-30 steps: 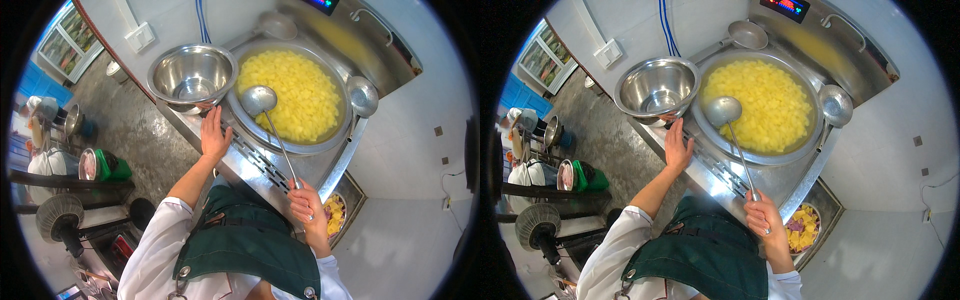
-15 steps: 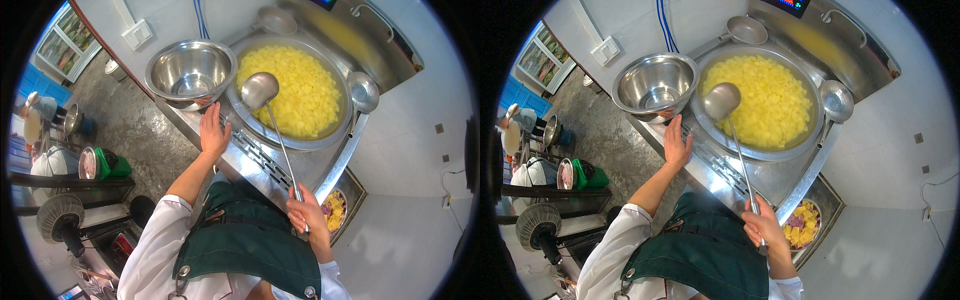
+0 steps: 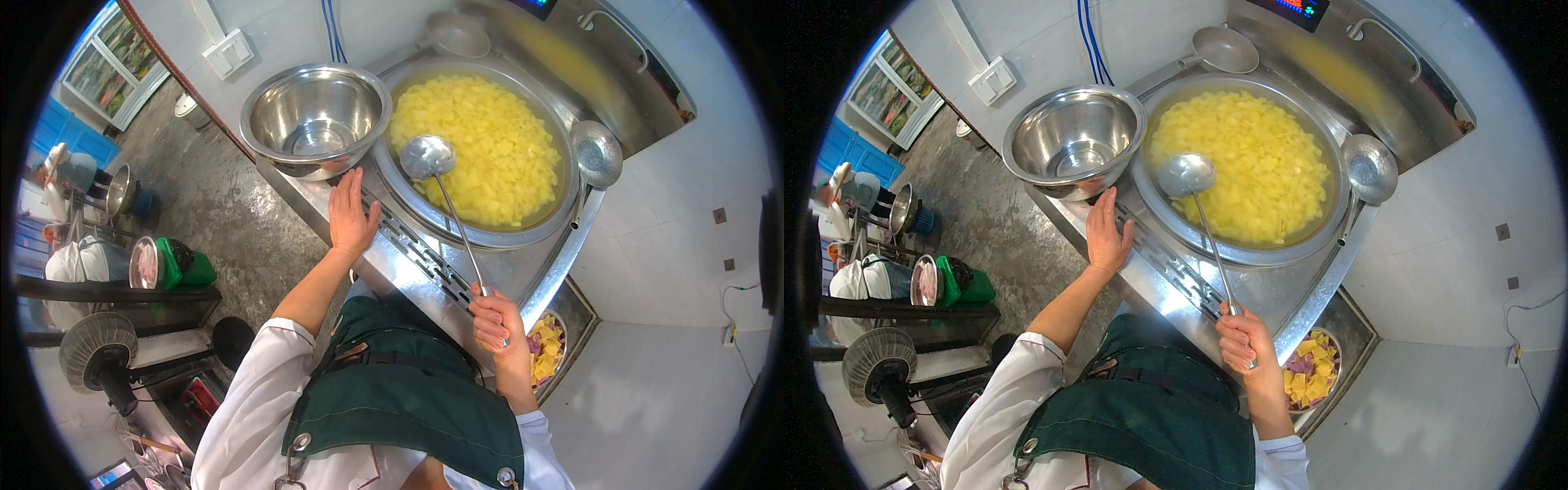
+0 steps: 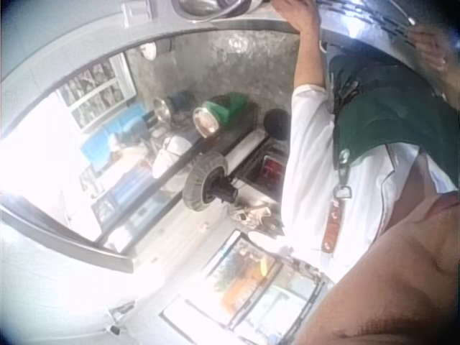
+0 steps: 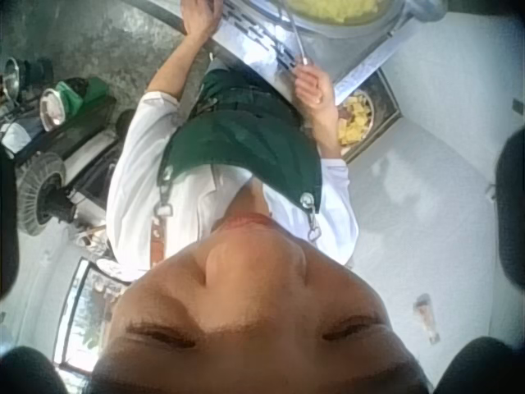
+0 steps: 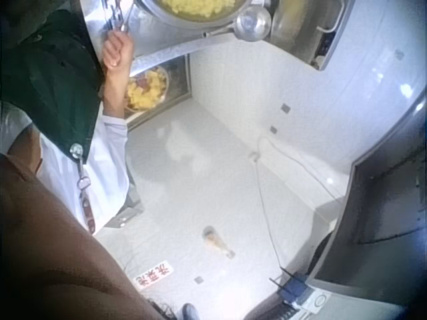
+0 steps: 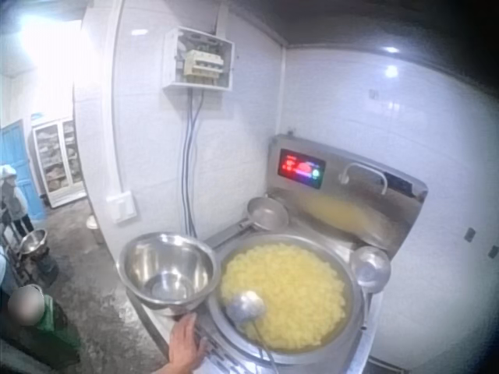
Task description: The person stirs a large pot of yellow food on a commercial stove using a ladle. The person repeatedly scoops and mixes the contents to ensure even cooking. A coworker is visible in the background handling other kitchen tasks.
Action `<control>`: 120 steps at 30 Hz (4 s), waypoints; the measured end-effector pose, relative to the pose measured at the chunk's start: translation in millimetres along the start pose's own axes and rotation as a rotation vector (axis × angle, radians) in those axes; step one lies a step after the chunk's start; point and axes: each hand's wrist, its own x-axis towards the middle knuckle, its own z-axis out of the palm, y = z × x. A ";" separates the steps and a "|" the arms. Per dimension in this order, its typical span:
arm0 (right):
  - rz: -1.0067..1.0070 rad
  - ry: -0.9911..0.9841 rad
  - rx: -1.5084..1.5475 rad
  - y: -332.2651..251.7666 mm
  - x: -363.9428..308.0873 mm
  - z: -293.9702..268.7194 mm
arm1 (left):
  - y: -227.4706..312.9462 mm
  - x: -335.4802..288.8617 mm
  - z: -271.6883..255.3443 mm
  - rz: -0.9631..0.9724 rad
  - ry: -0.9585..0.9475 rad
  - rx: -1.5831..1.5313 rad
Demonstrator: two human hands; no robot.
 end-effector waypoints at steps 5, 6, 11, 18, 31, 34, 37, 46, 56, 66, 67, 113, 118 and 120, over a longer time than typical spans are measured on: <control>0.016 0.012 0.024 -0.4 2.2 -2.2 | -0.9 -0.3 1.0 -0.003 -0.004 0.001; 0.014 0.024 0.023 -0.3 2.4 -1.8 | -1.2 -0.4 1.1 -0.003 -0.003 0.002; -0.019 -0.027 -0.037 -0.3 3.3 4.8 | -1.5 -0.2 1.0 -0.007 -0.004 0.004; -0.066 0.082 -0.165 9.0 -20.5 34.8 | -0.9 -0.4 0.2 -0.010 -0.002 0.001; -0.180 0.365 -0.797 40.2 -28.6 59.5 | -1.5 -1.0 1.0 0.003 0.027 -0.007; -0.244 0.413 -0.781 38.5 -15.9 52.2 | -0.8 -1.2 0.7 0.006 0.029 -0.002; -0.195 0.319 -0.539 25.5 -15.8 47.6 | 0.8 -1.0 -0.6 0.022 0.056 0.007; -0.067 0.115 -0.245 11.9 -0.9 29.1 | 2.7 0.3 -1.8 0.039 0.079 0.010; -0.004 0.061 0.043 5.7 9.1 11.8 | 4.2 0.0 -2.7 0.032 0.068 0.019; 0.016 0.080 0.040 4.9 15.6 8.0 | 1.4 -2.1 -0.8 -0.012 0.020 -0.013; 0.024 0.038 0.063 4.0 17.7 8.1 | 0.1 0.8 -0.4 -0.003 0.030 -0.013; 0.009 0.024 0.060 3.1 22.0 -1.9 | 3.3 -1.1 -0.8 0.028 0.055 0.007; 0.013 0.052 0.087 1.0 25.4 -0.9 | 2.0 -0.9 0.0 0.027 0.051 0.005; 0.008 0.066 0.081 -0.5 25.3 3.6 | 1.3 -0.7 0.2 0.030 0.054 0.001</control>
